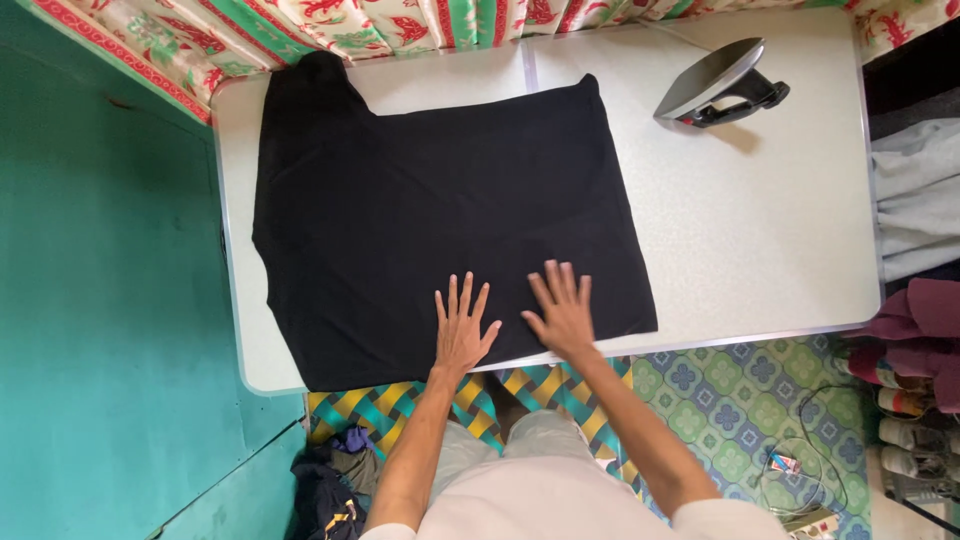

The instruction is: The person picks up a black t-shirt from the floor and places it on a white table. They repeatedly smooth and adjust the shirt by hand to flatten it, preparing it for ironing. An iron is visible on the table but is not used during the clip.

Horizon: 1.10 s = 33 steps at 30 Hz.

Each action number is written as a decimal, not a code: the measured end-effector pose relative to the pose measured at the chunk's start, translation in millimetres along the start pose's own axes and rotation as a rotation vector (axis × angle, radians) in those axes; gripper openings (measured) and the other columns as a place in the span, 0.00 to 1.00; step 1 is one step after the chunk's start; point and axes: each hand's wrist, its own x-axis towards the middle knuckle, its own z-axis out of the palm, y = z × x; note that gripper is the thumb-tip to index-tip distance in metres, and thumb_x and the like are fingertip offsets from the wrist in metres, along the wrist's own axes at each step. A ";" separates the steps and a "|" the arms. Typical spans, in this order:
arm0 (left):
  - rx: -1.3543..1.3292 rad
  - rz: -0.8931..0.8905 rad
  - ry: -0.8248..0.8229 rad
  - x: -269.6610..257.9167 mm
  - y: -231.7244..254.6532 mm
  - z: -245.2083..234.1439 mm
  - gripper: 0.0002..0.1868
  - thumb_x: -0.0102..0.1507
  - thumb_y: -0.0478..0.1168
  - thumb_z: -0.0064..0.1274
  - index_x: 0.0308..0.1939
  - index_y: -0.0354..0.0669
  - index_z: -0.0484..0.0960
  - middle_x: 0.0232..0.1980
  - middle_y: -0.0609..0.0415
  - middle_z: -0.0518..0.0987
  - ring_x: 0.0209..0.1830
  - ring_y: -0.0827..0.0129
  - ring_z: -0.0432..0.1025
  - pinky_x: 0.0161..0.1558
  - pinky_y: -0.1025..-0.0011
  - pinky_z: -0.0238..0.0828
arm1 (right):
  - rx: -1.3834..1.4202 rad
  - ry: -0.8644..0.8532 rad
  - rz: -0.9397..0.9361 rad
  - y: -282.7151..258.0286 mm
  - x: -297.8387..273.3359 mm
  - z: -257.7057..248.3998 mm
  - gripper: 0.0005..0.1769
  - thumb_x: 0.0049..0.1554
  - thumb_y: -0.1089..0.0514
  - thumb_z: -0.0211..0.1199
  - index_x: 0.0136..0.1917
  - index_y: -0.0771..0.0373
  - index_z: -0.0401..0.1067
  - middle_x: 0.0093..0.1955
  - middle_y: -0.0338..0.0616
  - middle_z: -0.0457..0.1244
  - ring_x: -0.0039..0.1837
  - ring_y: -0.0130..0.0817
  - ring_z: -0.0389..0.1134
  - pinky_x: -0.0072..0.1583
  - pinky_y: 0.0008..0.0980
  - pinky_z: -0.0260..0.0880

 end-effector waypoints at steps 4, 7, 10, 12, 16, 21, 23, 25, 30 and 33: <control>0.080 -0.095 0.056 -27.1 -41.8 -19.3 0.36 0.65 0.57 0.47 0.77 0.57 0.62 0.82 0.46 0.52 0.82 0.45 0.46 0.72 0.36 0.45 | -0.048 -0.003 0.041 12.5 -14.7 -6.7 0.39 0.60 0.29 0.50 0.81 0.37 0.54 0.87 0.46 0.40 0.86 0.52 0.35 0.77 0.67 0.35; 0.122 -0.341 0.098 -66.5 -103.2 -41.4 0.34 0.64 0.55 0.50 0.75 0.56 0.67 0.82 0.46 0.55 0.82 0.44 0.46 0.70 0.36 0.46 | -0.136 0.000 0.219 58.2 -44.2 -14.0 0.38 0.62 0.30 0.48 0.82 0.36 0.53 0.90 0.44 0.34 0.88 0.49 0.27 0.79 0.64 0.26; 0.261 -0.640 0.188 -105.2 -153.6 -43.2 0.36 0.65 0.56 0.49 0.78 0.58 0.63 0.83 0.44 0.54 0.81 0.39 0.46 0.69 0.31 0.50 | -0.088 -0.021 0.335 84.4 -64.8 -22.1 0.40 0.62 0.29 0.45 0.83 0.39 0.50 0.88 0.50 0.39 0.87 0.55 0.36 0.76 0.74 0.35; 0.205 -0.623 0.215 -122.5 -168.1 -47.3 0.37 0.67 0.52 0.47 0.79 0.48 0.60 0.83 0.39 0.49 0.82 0.39 0.44 0.71 0.31 0.44 | -0.013 0.030 0.398 84.0 -66.2 -17.6 0.45 0.63 0.28 0.42 0.85 0.50 0.45 0.88 0.57 0.34 0.86 0.60 0.31 0.75 0.79 0.28; 0.147 -0.676 0.306 -98.5 -153.2 -43.5 0.40 0.66 0.50 0.49 0.79 0.41 0.55 0.82 0.33 0.46 0.82 0.38 0.39 0.69 0.27 0.38 | 0.027 0.065 0.213 -9.9 6.1 -4.0 0.46 0.60 0.33 0.52 0.84 0.53 0.49 0.88 0.56 0.37 0.87 0.59 0.30 0.75 0.76 0.27; -0.055 -0.520 0.248 -54.8 -147.2 -54.3 0.34 0.68 0.39 0.44 0.79 0.42 0.56 0.83 0.37 0.45 0.83 0.42 0.38 0.73 0.37 0.36 | 0.215 0.028 -0.392 -181.7 84.2 14.2 0.36 0.65 0.31 0.42 0.81 0.43 0.53 0.87 0.43 0.39 0.87 0.47 0.33 0.78 0.67 0.31; -0.013 -0.505 0.207 -55.3 -165.3 -67.0 0.34 0.68 0.42 0.45 0.78 0.43 0.57 0.83 0.36 0.46 0.83 0.41 0.39 0.73 0.35 0.37 | 0.162 -0.007 -0.382 -188.1 97.1 21.8 0.35 0.62 0.31 0.47 0.79 0.39 0.57 0.86 0.44 0.41 0.86 0.50 0.35 0.77 0.68 0.35; 0.018 -0.499 0.179 -69.1 -187.4 -75.3 0.33 0.69 0.44 0.46 0.78 0.43 0.58 0.82 0.35 0.47 0.82 0.39 0.40 0.72 0.33 0.38 | 0.095 -0.043 -0.386 -167.4 102.7 15.7 0.34 0.60 0.30 0.51 0.77 0.36 0.61 0.86 0.45 0.43 0.86 0.52 0.37 0.76 0.70 0.40; 0.144 -0.516 0.047 -103.9 -230.2 -88.9 0.33 0.71 0.54 0.36 0.80 0.52 0.55 0.85 0.50 0.45 0.85 0.59 0.39 0.74 0.36 0.25 | -0.187 0.029 -0.014 -21.2 74.3 -6.5 0.31 0.65 0.32 0.42 0.80 0.33 0.57 0.87 0.42 0.46 0.88 0.47 0.39 0.78 0.63 0.39; 0.080 -0.544 0.083 -94.8 -232.5 -90.4 0.32 0.70 0.51 0.40 0.77 0.51 0.59 0.84 0.48 0.49 0.84 0.57 0.44 0.74 0.35 0.29 | -0.190 0.114 0.087 44.3 47.1 -20.8 0.32 0.69 0.38 0.43 0.83 0.45 0.56 0.88 0.53 0.45 0.88 0.50 0.39 0.76 0.65 0.41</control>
